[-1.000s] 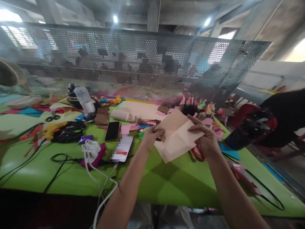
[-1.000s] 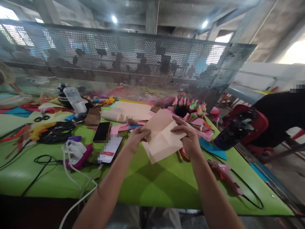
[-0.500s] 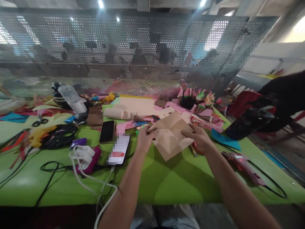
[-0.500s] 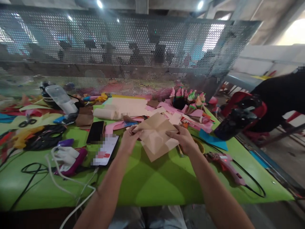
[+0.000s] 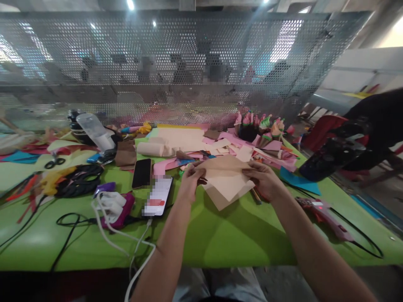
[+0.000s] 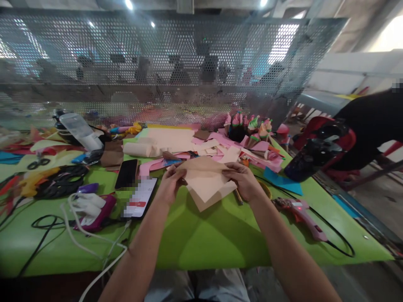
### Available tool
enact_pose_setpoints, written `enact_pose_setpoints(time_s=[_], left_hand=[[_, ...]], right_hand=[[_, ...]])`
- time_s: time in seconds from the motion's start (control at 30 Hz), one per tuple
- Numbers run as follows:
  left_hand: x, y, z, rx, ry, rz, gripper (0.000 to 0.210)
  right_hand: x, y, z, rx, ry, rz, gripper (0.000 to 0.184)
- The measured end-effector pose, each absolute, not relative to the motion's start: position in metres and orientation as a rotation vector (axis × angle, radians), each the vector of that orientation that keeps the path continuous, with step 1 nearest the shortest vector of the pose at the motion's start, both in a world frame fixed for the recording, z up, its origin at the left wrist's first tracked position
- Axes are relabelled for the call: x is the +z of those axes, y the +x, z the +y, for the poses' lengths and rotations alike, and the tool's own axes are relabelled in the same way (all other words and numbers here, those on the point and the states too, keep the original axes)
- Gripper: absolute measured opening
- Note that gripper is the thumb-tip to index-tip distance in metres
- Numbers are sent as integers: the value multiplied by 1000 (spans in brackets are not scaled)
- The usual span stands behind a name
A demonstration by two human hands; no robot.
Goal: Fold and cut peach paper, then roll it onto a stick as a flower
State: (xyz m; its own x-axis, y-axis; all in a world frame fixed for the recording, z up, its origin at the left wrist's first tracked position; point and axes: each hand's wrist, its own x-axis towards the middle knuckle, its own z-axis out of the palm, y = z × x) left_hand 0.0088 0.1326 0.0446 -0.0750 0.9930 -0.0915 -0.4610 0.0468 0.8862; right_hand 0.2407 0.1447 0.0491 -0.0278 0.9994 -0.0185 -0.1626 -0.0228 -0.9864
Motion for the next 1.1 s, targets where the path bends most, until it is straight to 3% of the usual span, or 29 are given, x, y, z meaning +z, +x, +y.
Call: enact_pose_setpoints(time_s=[0.33, 0.47, 0.8, 0.97, 1.1], left_hand=[[48, 25, 120, 1117, 476, 647, 64], [53, 21, 117, 1136, 546, 629, 68], [42, 21, 121, 1186, 598, 803, 49], [38, 22, 124, 1312, 598, 869, 42], [39, 23, 125, 1386, 664, 941, 37]], right_hand=[[40, 230, 142, 1222, -1141, -1133, 20], [38, 231, 142, 1029, -1185, -1327, 27], [45, 230, 136, 748, -1064, -1627, 37], [48, 234, 138, 835, -1097, -1671, 38], [47, 240, 141, 962, -1153, -1539, 51]])
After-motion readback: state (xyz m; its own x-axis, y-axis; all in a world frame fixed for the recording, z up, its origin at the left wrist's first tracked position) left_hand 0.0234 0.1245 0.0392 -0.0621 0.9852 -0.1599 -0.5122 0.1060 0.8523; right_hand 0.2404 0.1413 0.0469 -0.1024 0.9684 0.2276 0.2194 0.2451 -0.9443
